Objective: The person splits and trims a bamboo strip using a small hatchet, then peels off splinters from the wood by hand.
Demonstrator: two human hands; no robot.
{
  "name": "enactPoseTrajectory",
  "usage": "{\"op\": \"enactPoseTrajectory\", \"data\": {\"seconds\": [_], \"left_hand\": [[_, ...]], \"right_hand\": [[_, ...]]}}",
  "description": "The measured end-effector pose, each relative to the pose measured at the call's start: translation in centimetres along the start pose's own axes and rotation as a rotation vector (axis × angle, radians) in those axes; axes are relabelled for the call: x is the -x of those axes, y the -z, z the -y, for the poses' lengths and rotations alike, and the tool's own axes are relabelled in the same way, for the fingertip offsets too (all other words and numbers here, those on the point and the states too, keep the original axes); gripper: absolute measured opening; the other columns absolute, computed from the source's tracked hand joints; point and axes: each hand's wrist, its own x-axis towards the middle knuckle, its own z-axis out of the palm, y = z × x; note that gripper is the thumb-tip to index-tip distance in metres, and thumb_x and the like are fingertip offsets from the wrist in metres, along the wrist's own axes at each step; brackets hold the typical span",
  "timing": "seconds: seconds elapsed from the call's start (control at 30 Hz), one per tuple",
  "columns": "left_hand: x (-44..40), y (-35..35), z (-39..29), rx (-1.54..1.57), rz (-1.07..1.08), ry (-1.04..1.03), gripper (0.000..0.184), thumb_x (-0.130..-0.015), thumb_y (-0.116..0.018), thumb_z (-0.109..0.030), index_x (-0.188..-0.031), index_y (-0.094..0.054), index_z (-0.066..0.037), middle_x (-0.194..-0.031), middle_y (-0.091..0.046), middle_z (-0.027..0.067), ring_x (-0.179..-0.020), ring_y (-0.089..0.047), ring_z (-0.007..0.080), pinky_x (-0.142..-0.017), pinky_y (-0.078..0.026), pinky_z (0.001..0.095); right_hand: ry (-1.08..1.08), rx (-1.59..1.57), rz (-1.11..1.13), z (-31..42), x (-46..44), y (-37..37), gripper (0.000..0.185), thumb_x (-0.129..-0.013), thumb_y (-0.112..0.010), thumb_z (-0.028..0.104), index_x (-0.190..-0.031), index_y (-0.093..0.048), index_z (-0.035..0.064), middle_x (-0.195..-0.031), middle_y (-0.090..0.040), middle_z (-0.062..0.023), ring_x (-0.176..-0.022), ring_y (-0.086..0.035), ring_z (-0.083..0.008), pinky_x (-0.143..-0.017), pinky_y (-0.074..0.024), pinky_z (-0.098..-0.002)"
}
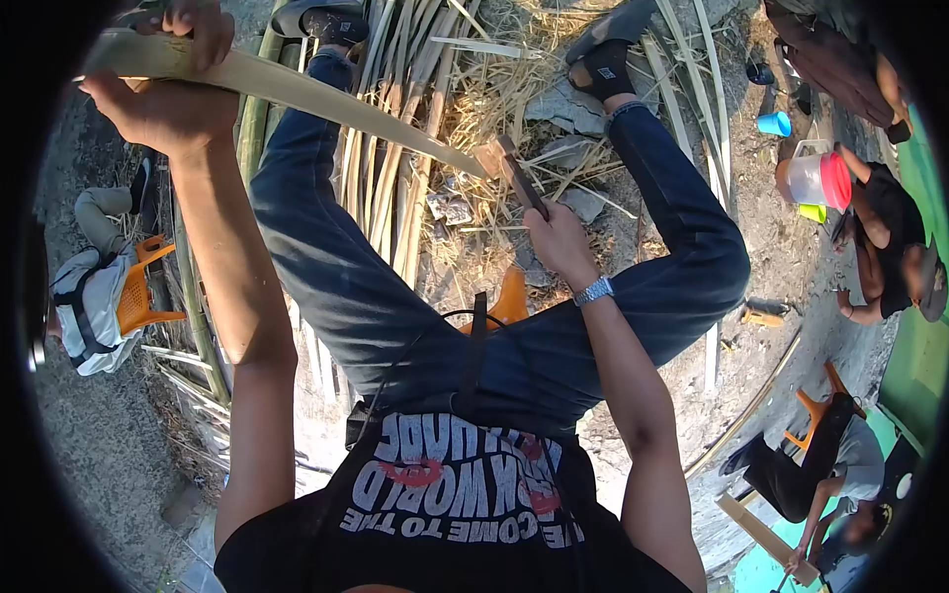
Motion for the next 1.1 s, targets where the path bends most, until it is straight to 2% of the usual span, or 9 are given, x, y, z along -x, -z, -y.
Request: {"op": "enactPoseTrajectory", "data": {"seconds": [0.07, 0.1, 0.17, 0.37, 0.57, 0.73, 0.87, 0.97, 1.1], "left_hand": [[-1.7, 2.7, 1.6, 0.931, 0.151, 0.309, 0.056, -0.102, -0.046, -0.066, -0.092, -0.051, -0.011, -0.059, -0.032, -0.0043, -0.046, -0.026, 0.0086, -0.046, -0.026, 0.0257], [-0.4, -0.6, 1.9, 0.961, 0.163, 0.267, 0.056, -0.102, -0.046, -0.066, -0.092, -0.051, -0.011, -0.059, -0.032, -0.0043, -0.046, -0.026, 0.0086, -0.046, -0.026, 0.0257], [1.5, -4.9, -0.6, 0.113, 0.207, -0.143, 0.055, -0.103, -0.046, -0.065, -0.09, -0.049, -0.012, -0.058, -0.027, -0.0053, -0.046, -0.023, 0.0077, -0.046, -0.023, 0.0253], [1.1, -6.2, -0.3, 0.19, 0.227, 0.03, 0.051, -0.104, -0.044, -0.064, -0.085, -0.042, -0.016, -0.059, -0.027, -0.0063, -0.046, -0.021, 0.0067, -0.045, -0.021, 0.0255], [-0.9, -4.7, 1.4, 0.2, 0.284, 0.08, 0.051, -0.104, -0.042, -0.065, -0.083, -0.04, -0.018, -0.059, -0.025, -0.0071, -0.047, -0.019, 0.0065, -0.046, -0.02, 0.0258], [-0.7, -4.4, 1.1, 0.319, 0.371, 0.144, 0.051, -0.104, -0.041, -0.065, -0.082, -0.04, -0.019, -0.059, -0.024, -0.0068, -0.048, -0.017, 0.0062, -0.046, -0.02, 0.0265], [1.6, -7.8, -0.8, 0.086, 0.379, -0.006, 0.052, -0.103, -0.041, -0.068, -0.082, -0.039, -0.019, -0.059, -0.024, -0.0069, -0.048, -0.018, 0.0059, -0.045, -0.019, 0.0264], [1.1, -7.9, -0.3, 0.19, 0.549, -0.06, 0.055, -0.101, -0.041, -0.071, -0.082, -0.037, -0.019, -0.059, -0.025, -0.0069, -0.047, -0.019, 0.0058, -0.043, -0.019, 0.0266], [2.4, -8.9, -1.0, 0.156, 0.388, 0.009, 0.056, -0.1, -0.04, -0.072, -0.083, -0.039, -0.019, -0.059, -0.026, -0.007, -0.047, -0.02, 0.0059, -0.045, -0.018, 0.0268]], "right_hand": [[-0.029, 0.059, -0.135, 3.0, 0.0, -1.5, 0.062, -0.098, -0.056, 0.065, -0.087, -0.06, 0.0039, -0.064, -0.054, -0.0017, -0.05, -0.051, -0.0089, -0.049, -0.0416, -0.0255], [0.081, -0.045, -0.156, 4.3, -0.6, 1.2, 0.065, -0.099, -0.05, 0.067, -0.087, -0.06, 0.0042, -0.065, -0.054, -0.0014, -0.051, -0.051, -0.0085, -0.049, -0.0408, -0.0247], [0.232, -0.227, -0.127, 10.1, 2.4, 1.5, 0.07, -0.102, -0.04, 0.071, -0.089, -0.059, 0.0046, -0.066, -0.055, -0.001, -0.052, -0.051, -0.0082, -0.049, -0.0395, -0.0231], [0.493, -0.452, -0.398, 15.5, 5.8, -0.5, 0.068, -0.107, -0.036, 0.06, -0.075, -0.057, 0.0044, -0.059, -0.051, -0.0009, -0.051, -0.049, -0.01, -0.05, -0.0381, -0.0285], [0.07, -0.236, -0.089, 11.9, 1.9, 0.0, 0.07, -0.103, -0.038, 0.068, -0.083, -0.057, 0.004, -0.063, -0.052, 0.0007, -0.054, -0.05, -0.0064, -0.048, -0.037, -0.0242], [0.629, -0.355, -0.464, 18.3, 7.3, 1.2, 0.069, -0.105, -0.04, 0.065, -0.075, -0.057, 0.0049, -0.06, -0.05, 0.0003, -0.052, -0.047, -0.0076, -0.048, -0.0355, -0.0285], [0.559, -0.172, -0.39, 10.4, 4.0, -2.5, 0.067, -0.105, -0.04, 0.064, -0.076, -0.056, 0.0056, -0.06, -0.05, 0.001, -0.052, -0.047, -0.0077, -0.048, -0.0355, -0.0277], [0.217, 0.127, -0.248, 8.3, 1.4, -1.3, 0.065, -0.106, -0.038, 0.063, -0.077, -0.054, 0.0067, -0.06, -0.048, 0.0023, -0.051, -0.045, -0.0081, -0.047, -0.0357, -0.0266], [0.232, -0.403, -0.233, 15.7, 8.1, 1.0, 0.062, -0.107, -0.039, 0.06, -0.078, -0.055, 0.0073, -0.06, -0.048, 0.0021, -0.05, -0.045, -0.0093, -0.047, -0.0367, -0.0259]]}}
